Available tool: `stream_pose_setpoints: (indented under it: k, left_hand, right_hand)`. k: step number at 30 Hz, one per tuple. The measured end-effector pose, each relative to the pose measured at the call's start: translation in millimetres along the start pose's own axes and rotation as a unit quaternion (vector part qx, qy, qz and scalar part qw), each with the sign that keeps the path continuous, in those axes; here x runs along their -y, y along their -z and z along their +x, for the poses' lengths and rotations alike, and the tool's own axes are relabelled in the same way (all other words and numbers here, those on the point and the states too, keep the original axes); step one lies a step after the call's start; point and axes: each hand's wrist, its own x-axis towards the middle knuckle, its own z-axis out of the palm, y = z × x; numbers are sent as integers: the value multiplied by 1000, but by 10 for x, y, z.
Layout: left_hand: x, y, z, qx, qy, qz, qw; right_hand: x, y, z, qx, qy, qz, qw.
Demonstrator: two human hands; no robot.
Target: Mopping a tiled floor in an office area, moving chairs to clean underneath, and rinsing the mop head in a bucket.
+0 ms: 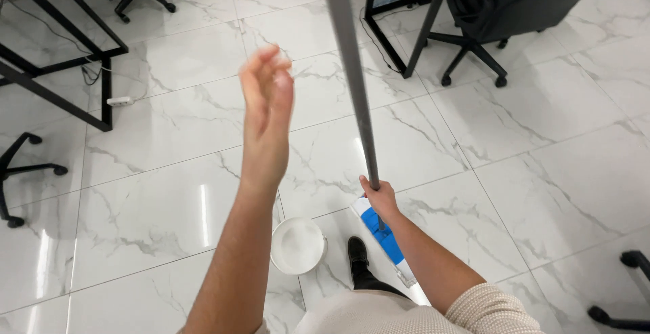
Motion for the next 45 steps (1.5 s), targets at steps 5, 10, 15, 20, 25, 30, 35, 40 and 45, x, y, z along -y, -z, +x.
stream_pose_setpoints:
  k: [5, 10, 15, 20, 25, 30, 35, 40, 45]
  left_hand:
    - [1654, 321, -733, -72, 397, 184, 896]
    - [2792, 509, -1982, -177, 557, 246, 773]
    - [3532, 665, -2873, -243, 634, 278, 680]
    - [3972, 1021, -3173, -320, 631, 307, 636]
    - [3297, 1553, -2668, -499, 549, 319, 590]
    - [2603, 2067, -2598, -670, 466, 288, 501]
    - [2216, 2654, -2717, -788, 316, 147, 507]
    - [2191, 3306, -2933, -802, 162, 7, 574]
    - [2580, 4110, -2782, -829, 122, 45, 545]
  right_hand:
    - [1105, 209, 538, -12, 92, 108, 990]
    - [1926, 410, 693, 6, 133, 286, 949]
    - [2333, 261, 912, 80, 80, 416, 902]
    - [2520, 132, 1097, 155, 0, 491, 857]
    - [2814, 39, 1133, 244, -25, 508, 826]
    - [3323, -83, 858, 324, -48, 506, 798]
    - [3595, -416, 947, 317, -132, 555, 757]
    - [3936, -1206, 1053, 322, -140, 556, 753]
    - [4144, -2524, 1179, 359, -169, 570, 720]
